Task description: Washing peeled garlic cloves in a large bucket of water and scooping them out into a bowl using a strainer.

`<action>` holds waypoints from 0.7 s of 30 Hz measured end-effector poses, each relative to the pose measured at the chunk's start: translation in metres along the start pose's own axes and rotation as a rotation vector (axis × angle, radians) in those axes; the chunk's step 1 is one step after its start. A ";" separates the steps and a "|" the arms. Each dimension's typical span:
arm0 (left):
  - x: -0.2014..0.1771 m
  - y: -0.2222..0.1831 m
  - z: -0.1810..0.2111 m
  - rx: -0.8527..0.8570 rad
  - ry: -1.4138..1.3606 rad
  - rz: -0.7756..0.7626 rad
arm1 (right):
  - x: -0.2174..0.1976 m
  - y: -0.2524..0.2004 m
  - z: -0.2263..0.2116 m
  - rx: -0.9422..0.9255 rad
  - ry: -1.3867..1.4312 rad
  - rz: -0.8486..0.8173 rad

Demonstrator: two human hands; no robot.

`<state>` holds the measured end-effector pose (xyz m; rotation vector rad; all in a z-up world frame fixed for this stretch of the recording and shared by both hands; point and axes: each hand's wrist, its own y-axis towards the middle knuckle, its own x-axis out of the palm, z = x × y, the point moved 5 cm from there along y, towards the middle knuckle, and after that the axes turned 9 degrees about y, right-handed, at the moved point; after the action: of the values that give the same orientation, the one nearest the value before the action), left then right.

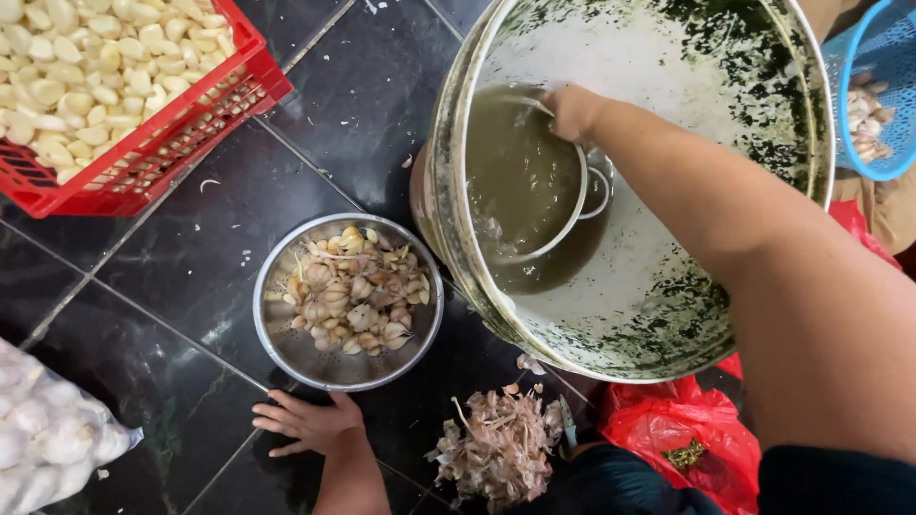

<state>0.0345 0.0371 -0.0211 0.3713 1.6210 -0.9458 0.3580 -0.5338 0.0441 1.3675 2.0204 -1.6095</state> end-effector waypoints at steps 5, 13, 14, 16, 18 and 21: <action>0.001 0.000 0.000 0.014 -0.012 0.013 | -0.015 -0.002 -0.028 -0.089 0.023 -0.114; 0.000 -0.003 0.000 0.038 -0.031 0.027 | -0.061 -0.059 -0.116 -0.083 -0.200 -0.151; 0.000 -0.003 0.001 0.052 -0.041 0.038 | -0.065 -0.065 -0.126 -0.082 -0.233 -0.139; 0.002 -0.004 0.001 0.068 -0.041 0.059 | -0.071 -0.066 -0.130 -0.086 -0.269 -0.129; 0.001 -0.005 0.001 0.084 -0.039 0.080 | -0.075 -0.071 -0.137 -0.090 -0.302 -0.121; 0.002 -0.003 -0.001 0.067 -0.040 0.068 | -0.082 -0.078 -0.143 -0.041 -0.376 -0.099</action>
<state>0.0314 0.0350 -0.0221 0.4480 1.5336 -0.9516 0.3948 -0.4516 0.2035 0.8803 1.9032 -1.7037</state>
